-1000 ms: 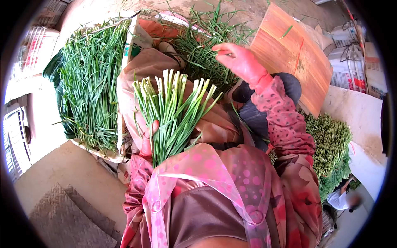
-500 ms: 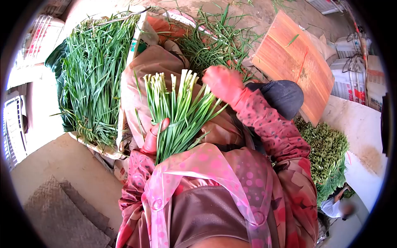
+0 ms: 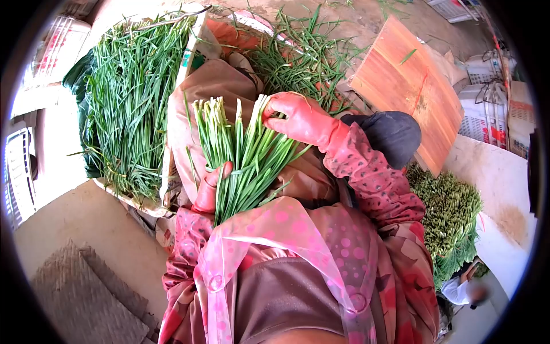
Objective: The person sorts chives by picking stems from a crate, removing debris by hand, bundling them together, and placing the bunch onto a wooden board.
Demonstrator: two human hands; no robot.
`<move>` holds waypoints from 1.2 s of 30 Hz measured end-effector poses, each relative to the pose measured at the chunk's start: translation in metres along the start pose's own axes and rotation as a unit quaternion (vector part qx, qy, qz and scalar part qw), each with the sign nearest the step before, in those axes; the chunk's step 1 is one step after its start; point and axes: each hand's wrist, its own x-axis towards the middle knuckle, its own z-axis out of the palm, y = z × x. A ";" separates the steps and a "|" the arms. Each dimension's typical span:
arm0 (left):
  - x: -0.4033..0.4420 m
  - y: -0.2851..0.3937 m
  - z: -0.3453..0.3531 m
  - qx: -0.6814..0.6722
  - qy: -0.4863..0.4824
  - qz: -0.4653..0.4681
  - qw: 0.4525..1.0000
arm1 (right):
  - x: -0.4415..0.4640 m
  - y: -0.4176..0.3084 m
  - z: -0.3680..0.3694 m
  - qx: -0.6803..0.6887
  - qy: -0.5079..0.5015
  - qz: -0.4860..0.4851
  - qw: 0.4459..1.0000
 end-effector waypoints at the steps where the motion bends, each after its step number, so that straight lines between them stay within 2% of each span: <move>1: 0.000 0.001 0.003 -0.007 -0.013 -0.009 1.000 | -0.001 0.000 -0.001 0.000 0.000 0.002 1.000; 4: 0.002 0.003 0.007 0.008 -0.035 -0.006 0.999 | -0.002 -0.005 -0.010 -0.020 -0.039 0.024 0.999; 6: 0.007 -0.002 -0.005 0.014 -0.008 0.000 1.000 | -0.002 -0.012 -0.013 -0.070 -0.074 0.014 0.995; 7: 0.007 -0.002 -0.006 -0.002 -0.016 -0.022 1.000 | -0.003 -0.013 -0.010 -0.064 -0.058 0.003 0.996; 8: 0.007 -0.003 -0.006 -0.006 -0.022 -0.004 1.000 | -0.006 -0.012 -0.006 -0.062 -0.060 0.004 0.996; 10: 0.004 0.001 -0.001 -0.005 -0.030 -0.021 0.999 | -0.009 -0.013 -0.002 -0.130 -0.040 0.062 0.989; 12: 0.008 -0.002 -0.009 -0.003 -0.034 -0.023 0.999 | -0.011 -0.013 0.001 -0.127 -0.045 0.094 0.986; 14: 0.010 -0.005 -0.013 0.001 -0.037 -0.025 0.999 | -0.015 0.003 0.011 -0.206 0.017 0.129 0.970; 16: 0.006 0.001 0.004 0.044 -0.038 0.038 0.998 | -0.016 0.026 -0.001 -0.276 0.053 0.148 0.948; 18: 0.003 0.003 0.002 0.059 -0.036 0.046 0.997 | -0.016 0.056 -0.024 -0.366 0.101 0.214 0.900; 20: 0.006 0.001 -0.007 0.092 -0.030 0.057 0.994 | -0.012 0.026 -0.050 -0.243 0.194 0.177 0.934; 21: 0.007 0.001 -0.010 0.141 -0.013 0.065 0.988 | -0.010 0.015 -0.049 -0.181 0.207 0.161 0.948; 22: 0.006 0.003 -0.003 0.133 -0.022 0.070 0.988 | -0.005 -0.026 -0.048 -0.164 0.160 0.229 0.946; 24: 0.003 0.006 0.011 0.091 -0.028 0.042 0.995 | -0.006 -0.053 -0.033 -0.076 0.022 0.223 0.972; 25: 0.004 0.008 0.013 0.106 -0.016 0.017 0.994 | -0.005 -0.056 -0.016 -0.094 0.014 0.228 0.969; 26: 0.002 0.006 0.021 0.087 -0.034 0.065 0.994 | -0.007 -0.049 0.001 -0.111 0.005 0.233 0.966; 28: 0.003 0.006 0.018 0.086 -0.029 0.052 0.995 | -0.008 -0.022 0.011 -0.062 0.034 0.240 0.968; 30: 0.004 0.004 0.017 0.053 -0.028 0.013 0.998 | -0.009 -0.001 -0.001 -0.255 0.068 0.190 0.946; 32: 0.002 0.004 0.023 0.046 -0.045 0.035 0.997 | -0.004 0.028 -0.025 -0.209 0.113 0.301 0.924; 34: 0.005 0.004 0.022 0.055 -0.049 0.047 0.996 | 0.001 0.029 -0.047 -0.257 0.154 0.207 0.931; 36: 0.004 0.005 0.024 0.055 -0.058 0.035 0.996 | 0.013 0.005 -0.047 -0.160 0.172 0.062 0.970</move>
